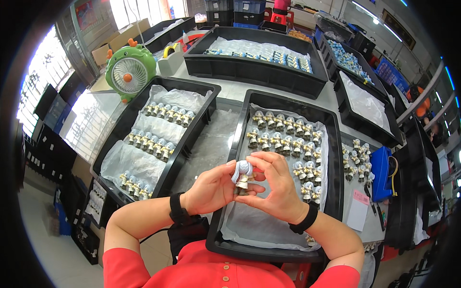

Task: The person repeatedly picks up small brass valve components from a tray, wraps a white material around the top of each valve, and places the finished unit into a second tray. The process is repetitive and involves handling the components one at a time.

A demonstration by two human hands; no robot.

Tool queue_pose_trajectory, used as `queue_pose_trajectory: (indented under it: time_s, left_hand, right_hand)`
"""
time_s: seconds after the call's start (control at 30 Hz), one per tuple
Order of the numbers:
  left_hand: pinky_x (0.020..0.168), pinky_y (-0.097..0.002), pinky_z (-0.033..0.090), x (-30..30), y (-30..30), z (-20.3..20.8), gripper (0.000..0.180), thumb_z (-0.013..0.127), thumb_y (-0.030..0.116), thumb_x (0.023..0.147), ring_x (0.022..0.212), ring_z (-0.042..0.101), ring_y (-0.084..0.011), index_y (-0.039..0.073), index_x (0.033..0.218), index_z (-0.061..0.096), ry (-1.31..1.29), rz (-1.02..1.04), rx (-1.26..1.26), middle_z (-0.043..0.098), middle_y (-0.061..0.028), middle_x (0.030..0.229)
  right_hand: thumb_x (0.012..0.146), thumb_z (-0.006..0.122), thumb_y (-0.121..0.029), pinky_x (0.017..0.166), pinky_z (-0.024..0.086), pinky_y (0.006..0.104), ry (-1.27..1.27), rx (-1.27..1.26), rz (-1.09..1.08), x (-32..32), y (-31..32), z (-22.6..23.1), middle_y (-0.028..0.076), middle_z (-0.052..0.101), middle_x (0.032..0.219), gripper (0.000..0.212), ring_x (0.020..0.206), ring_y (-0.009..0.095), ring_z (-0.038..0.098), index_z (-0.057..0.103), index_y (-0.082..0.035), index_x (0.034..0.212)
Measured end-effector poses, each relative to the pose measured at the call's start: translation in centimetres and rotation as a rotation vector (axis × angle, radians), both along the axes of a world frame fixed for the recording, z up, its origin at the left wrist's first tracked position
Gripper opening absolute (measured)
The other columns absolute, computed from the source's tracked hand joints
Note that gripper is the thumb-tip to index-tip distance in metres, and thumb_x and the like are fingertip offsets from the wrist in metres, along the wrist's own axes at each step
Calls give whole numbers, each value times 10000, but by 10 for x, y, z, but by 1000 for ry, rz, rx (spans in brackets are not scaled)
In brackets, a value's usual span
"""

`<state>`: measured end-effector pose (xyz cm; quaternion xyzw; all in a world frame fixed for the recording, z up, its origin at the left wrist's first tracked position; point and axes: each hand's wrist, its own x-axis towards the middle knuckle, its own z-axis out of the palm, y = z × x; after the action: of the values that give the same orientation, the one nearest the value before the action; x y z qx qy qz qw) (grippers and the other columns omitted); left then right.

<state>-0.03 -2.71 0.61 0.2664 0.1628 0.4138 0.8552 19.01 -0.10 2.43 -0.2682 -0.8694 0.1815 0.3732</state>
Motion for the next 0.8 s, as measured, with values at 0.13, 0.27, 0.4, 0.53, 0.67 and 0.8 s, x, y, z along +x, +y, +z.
queue_pose_trajectory:
  time_s: [0.13, 0.27, 0.4, 0.53, 0.67, 0.8]
  left_hand:
    - [929, -401, 465, -1, 0, 0, 463, 265, 346, 1024, 1114, 557, -272, 30, 1329, 412, 6, 14, 3, 526, -140, 1259]
    - [927, -399, 464, -1, 0, 2, 466, 261, 345, 1024, 1113, 557, -269, 29, 1330, 413, 17, 18, 5, 526, -138, 1261]
    - [926, -395, 465, -1, 1, 1, 464, 259, 346, 1024, 1115, 556, -267, 29, 1325, 417, 8, 17, 9, 528, -136, 1259]
    - [926, -389, 464, -1, 1, 1, 460, 259, 345, 1025, 1110, 557, -263, 29, 1317, 422, -6, 13, 3, 531, -133, 1252]
    - [928, -384, 462, 0, 1, 2, 459, 258, 343, 1026, 1105, 558, -260, 24, 1312, 423, -11, 7, 4, 533, -134, 1244]
    - [928, -384, 461, -1, 1, 2, 459, 258, 339, 1027, 1100, 558, -260, 18, 1312, 421, -20, 11, -8, 533, -136, 1239]
  right_hand:
    - [585, 880, -229, 952, 412, 394, -12, -11, -6, -1, 0, 0, 117, 491, 1241, 769, 1121, 300, 485, 512, -56, 1239]
    - [591, 878, -227, 957, 409, 396, 0, -22, -14, -1, -1, -1, 121, 486, 1250, 775, 1132, 301, 481, 503, -51, 1246]
    - [589, 880, -217, 962, 407, 400, 5, -12, -13, -1, -2, -1, 126, 483, 1257, 783, 1140, 305, 478, 495, -53, 1251]
    - [584, 882, -210, 962, 409, 405, 10, -4, -15, -1, -1, -1, 126, 486, 1256, 784, 1139, 308, 479, 495, -54, 1248]
    - [585, 881, -211, 959, 411, 408, 6, -2, -13, -1, -1, -1, 126, 487, 1254, 783, 1139, 310, 479, 495, -53, 1247]
    - [584, 880, -212, 958, 412, 408, 1, 2, -14, -1, -1, -1, 126, 487, 1256, 789, 1140, 309, 478, 493, -54, 1253]
